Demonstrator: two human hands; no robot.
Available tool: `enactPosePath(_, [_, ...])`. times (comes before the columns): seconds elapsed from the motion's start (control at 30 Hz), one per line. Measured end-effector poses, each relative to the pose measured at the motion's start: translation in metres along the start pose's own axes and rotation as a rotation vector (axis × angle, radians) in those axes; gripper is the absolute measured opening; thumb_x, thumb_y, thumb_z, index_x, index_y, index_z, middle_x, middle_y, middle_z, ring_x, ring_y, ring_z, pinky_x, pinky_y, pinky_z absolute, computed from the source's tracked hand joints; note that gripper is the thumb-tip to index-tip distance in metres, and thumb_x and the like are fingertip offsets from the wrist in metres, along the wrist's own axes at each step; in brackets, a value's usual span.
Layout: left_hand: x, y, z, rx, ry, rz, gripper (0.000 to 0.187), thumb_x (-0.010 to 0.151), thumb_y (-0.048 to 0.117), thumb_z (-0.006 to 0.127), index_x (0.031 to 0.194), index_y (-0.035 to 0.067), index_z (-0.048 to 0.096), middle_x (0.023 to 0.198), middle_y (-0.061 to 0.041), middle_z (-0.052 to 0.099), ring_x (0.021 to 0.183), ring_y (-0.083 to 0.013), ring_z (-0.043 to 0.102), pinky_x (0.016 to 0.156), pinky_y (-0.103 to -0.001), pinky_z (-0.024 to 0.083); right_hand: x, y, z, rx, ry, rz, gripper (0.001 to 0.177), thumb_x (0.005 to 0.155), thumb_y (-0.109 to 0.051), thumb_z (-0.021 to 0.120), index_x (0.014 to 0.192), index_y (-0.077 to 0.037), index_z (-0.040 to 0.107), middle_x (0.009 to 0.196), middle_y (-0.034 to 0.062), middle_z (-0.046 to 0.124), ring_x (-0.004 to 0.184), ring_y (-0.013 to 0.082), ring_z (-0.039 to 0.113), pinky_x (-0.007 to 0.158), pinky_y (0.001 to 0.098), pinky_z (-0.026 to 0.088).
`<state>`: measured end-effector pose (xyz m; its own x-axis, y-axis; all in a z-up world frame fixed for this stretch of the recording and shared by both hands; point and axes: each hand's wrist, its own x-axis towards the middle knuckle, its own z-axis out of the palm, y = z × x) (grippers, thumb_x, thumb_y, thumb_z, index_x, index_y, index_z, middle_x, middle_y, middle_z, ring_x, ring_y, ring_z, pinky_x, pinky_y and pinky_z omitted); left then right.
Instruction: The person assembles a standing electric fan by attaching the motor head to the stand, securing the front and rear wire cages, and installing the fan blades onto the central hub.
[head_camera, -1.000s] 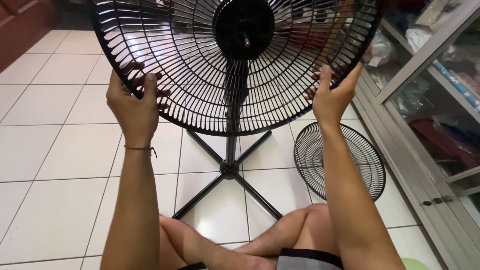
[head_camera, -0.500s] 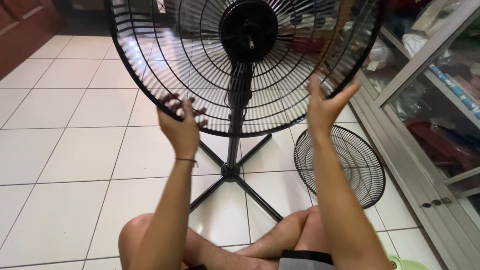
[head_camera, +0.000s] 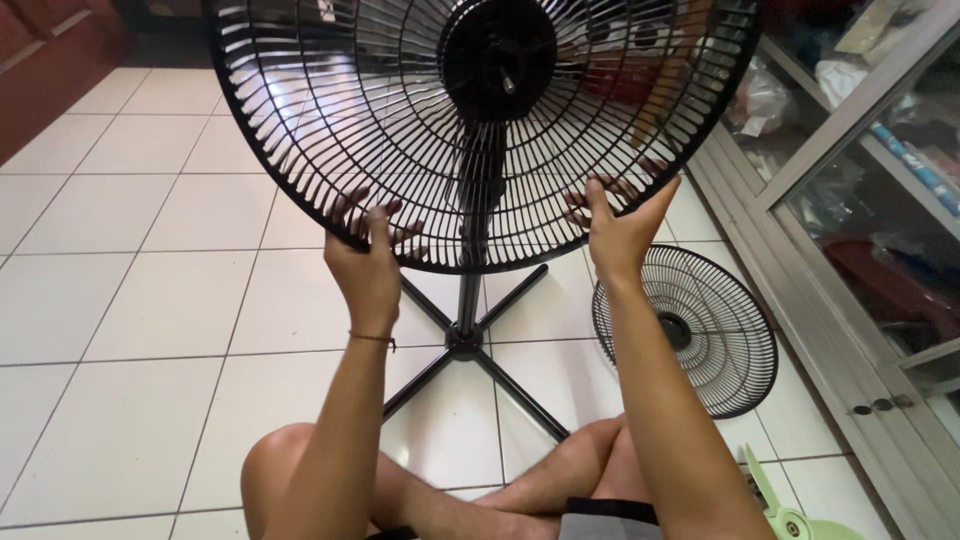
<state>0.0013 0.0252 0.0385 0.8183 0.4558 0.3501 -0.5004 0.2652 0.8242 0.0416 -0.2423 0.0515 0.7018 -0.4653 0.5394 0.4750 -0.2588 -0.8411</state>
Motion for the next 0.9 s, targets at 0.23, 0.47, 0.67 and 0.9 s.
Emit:
enactPosePath(0.23, [-0.007,0.018,0.003,0.002,-0.05,-0.053,0.033,0.105,0.008,0.05,0.135,-0.002,0.044,0.114,-0.016,0.063,0.098,-0.0221,0.072,0.07,-0.038,0.069,0.002,-0.001,-0.013,-0.124,-0.005,-0.193,0.092,0.097,0.001,0.082,0.16,-0.001,0.015,0.151,0.0212,0.047,0.135,0.0305,0.053,0.116,0.0406,0.042])
enactPosePath(0.47, [-0.017,0.009,0.014,-0.083,-0.067,-0.246,0.033,0.104,0.012,0.05,0.134,0.002,0.041,0.114,-0.021,0.068,0.085,-0.0321,0.077,0.061,-0.04,0.065,0.012,-0.008,-0.031,-0.159,-0.024,-0.209,0.088,0.099,-0.002,0.081,0.163,-0.003,0.021,0.153,0.0199,0.05,0.137,0.0289,0.056,0.12,0.0399,0.043])
enactPosePath(0.67, [-0.017,-0.009,0.017,-0.126,-0.07,-0.27,0.032,0.104,0.011,0.05,0.132,0.002,0.041,0.114,-0.021,0.068,0.085,-0.0315,0.077,0.063,-0.04,0.065,0.028,0.006,-0.037,-0.174,-0.017,-0.22,0.096,0.098,-0.005,0.084,0.162,-0.002,0.012,0.151,0.0191,0.05,0.128,0.0272,0.059,0.115,0.0398,0.045])
enactPosePath(0.9, [-0.011,-0.036,0.017,-0.187,-0.109,-0.173,0.026,0.106,0.008,0.055,0.128,-0.004,0.046,0.113,-0.022,0.071,0.087,-0.0272,0.076,0.076,-0.035,0.066,0.04,0.015,-0.038,-0.143,-0.049,-0.253,0.088,0.1,-0.003,0.082,0.162,-0.004,0.02,0.147,0.0177,0.057,0.125,0.026,0.063,0.114,0.0374,0.049])
